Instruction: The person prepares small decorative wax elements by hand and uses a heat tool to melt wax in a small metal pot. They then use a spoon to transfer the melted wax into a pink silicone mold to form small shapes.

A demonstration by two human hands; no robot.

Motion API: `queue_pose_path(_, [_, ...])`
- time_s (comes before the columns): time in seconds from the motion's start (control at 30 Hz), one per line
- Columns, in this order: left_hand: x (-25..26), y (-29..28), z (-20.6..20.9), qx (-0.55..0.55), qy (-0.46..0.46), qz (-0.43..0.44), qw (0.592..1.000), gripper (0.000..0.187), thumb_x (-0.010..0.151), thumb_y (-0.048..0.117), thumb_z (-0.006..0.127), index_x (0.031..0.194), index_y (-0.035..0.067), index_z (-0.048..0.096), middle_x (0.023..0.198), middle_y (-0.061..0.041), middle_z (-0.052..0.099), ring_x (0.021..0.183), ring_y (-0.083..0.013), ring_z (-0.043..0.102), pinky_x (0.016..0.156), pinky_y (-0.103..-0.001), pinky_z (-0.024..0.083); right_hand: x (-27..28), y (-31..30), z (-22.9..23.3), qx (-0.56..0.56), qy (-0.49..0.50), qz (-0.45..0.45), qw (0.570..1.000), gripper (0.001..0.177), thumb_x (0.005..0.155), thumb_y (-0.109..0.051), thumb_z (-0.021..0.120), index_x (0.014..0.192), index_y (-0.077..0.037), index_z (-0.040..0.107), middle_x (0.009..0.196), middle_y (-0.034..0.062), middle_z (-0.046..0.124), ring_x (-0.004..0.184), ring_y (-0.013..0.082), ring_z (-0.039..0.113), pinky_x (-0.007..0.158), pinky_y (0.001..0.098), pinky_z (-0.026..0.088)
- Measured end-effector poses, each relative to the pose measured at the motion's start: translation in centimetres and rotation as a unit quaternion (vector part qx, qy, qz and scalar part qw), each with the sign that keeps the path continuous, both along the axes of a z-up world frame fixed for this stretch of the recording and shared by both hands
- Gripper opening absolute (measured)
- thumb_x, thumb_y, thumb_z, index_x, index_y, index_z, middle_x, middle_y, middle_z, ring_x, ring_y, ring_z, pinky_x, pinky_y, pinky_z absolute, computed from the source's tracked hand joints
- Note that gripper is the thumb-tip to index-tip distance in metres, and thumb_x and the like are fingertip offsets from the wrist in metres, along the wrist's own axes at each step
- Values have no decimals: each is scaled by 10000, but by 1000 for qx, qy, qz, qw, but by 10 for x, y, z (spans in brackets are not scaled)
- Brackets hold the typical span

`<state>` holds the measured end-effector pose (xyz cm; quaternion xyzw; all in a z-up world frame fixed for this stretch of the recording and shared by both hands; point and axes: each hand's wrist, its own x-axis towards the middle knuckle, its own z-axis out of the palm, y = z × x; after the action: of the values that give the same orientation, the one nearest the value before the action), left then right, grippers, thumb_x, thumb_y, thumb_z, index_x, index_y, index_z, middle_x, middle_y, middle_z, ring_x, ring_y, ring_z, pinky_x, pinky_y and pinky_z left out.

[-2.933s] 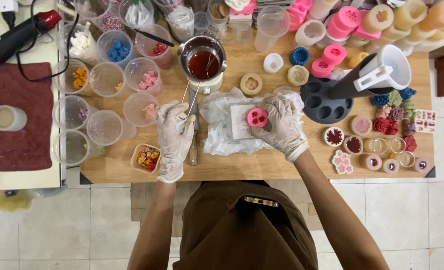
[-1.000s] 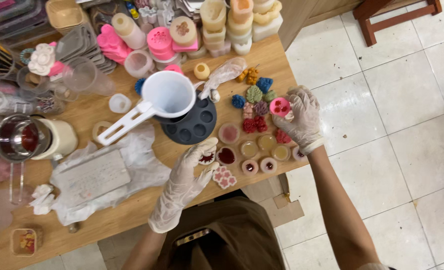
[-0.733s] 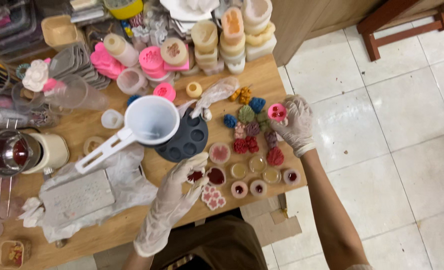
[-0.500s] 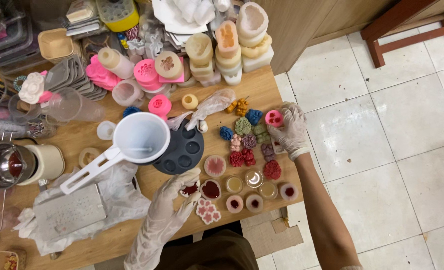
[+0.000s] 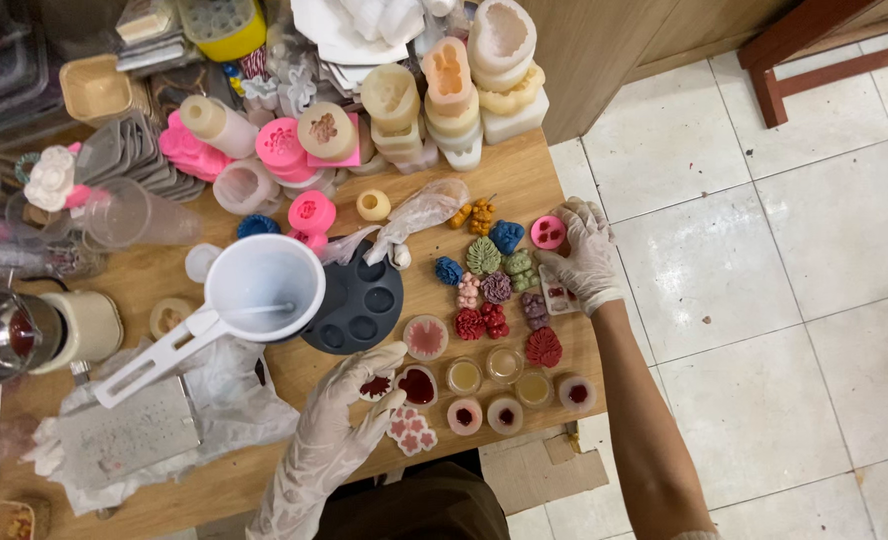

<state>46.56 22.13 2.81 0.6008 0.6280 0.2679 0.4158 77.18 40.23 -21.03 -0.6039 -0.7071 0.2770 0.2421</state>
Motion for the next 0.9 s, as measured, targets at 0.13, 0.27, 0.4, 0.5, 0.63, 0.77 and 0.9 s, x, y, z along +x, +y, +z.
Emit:
queue_pose_path(0.13, [-2,2,23,71,-21,-38,997,426,861,61,773,1260,15,627,1288,-113,708,1175,-238,702,988,-341,544,-1,-2,8,-38,-65,-13,997,758,677,-377,917,1300,-53,630,1449,162,525,1374,333,422,1173,483,258])
queue_pose_path(0.27, [-22,6,62,82,15,-53,995,472,845,83,780,1296,45,648,1285,-96,713,1186,-230,700,1008,-335,537,-3,-13,26,61,-35,-9,998,680,830,-295,835,1383,13,586,1406,200,561,1360,353,464,1191,467,316])
queue_pose_path(0.4, [-56,15,85,125,78,-57,987,454,861,116,790,1291,65,654,1290,-99,713,1188,-228,686,1038,-330,527,-42,-10,56,110,11,11,994,567,894,-245,785,1375,-11,598,1419,191,568,1360,358,483,1193,460,353])
queue_pose_path(0.5, [-82,4,98,100,36,13,994,444,848,110,777,1278,75,669,1276,-74,737,1161,-192,708,1026,-318,550,-87,1,87,111,39,54,992,561,881,-219,770,1376,-18,599,1405,199,569,1333,381,490,1157,455,373])
queue_pose_path(0.63, [-126,-21,118,105,-6,124,987,367,888,59,753,1250,52,695,1216,-78,763,1121,-164,730,997,-311,570,-160,32,128,164,32,147,975,595,880,-236,795,1387,-15,576,1389,207,562,1308,403,502,1131,470,393])
queue_pose_path(0.77, [-184,-35,122,113,14,163,980,403,874,20,715,1274,24,662,1271,-98,715,1119,-165,694,966,-305,566,-235,77,134,194,3,197,961,751,774,-274,849,1415,-14,558,1391,225,527,1264,459,501,1064,504,408])
queue_pose_path(0.9, [-224,-52,109,104,-71,241,962,386,916,-2,660,1301,2,634,1255,-108,721,1110,-156,696,978,-288,555,-295,129,123,191,-125,238,944,856,635,-356,891,1320,23,545,1365,297,501,1193,499,536,957,539,474])
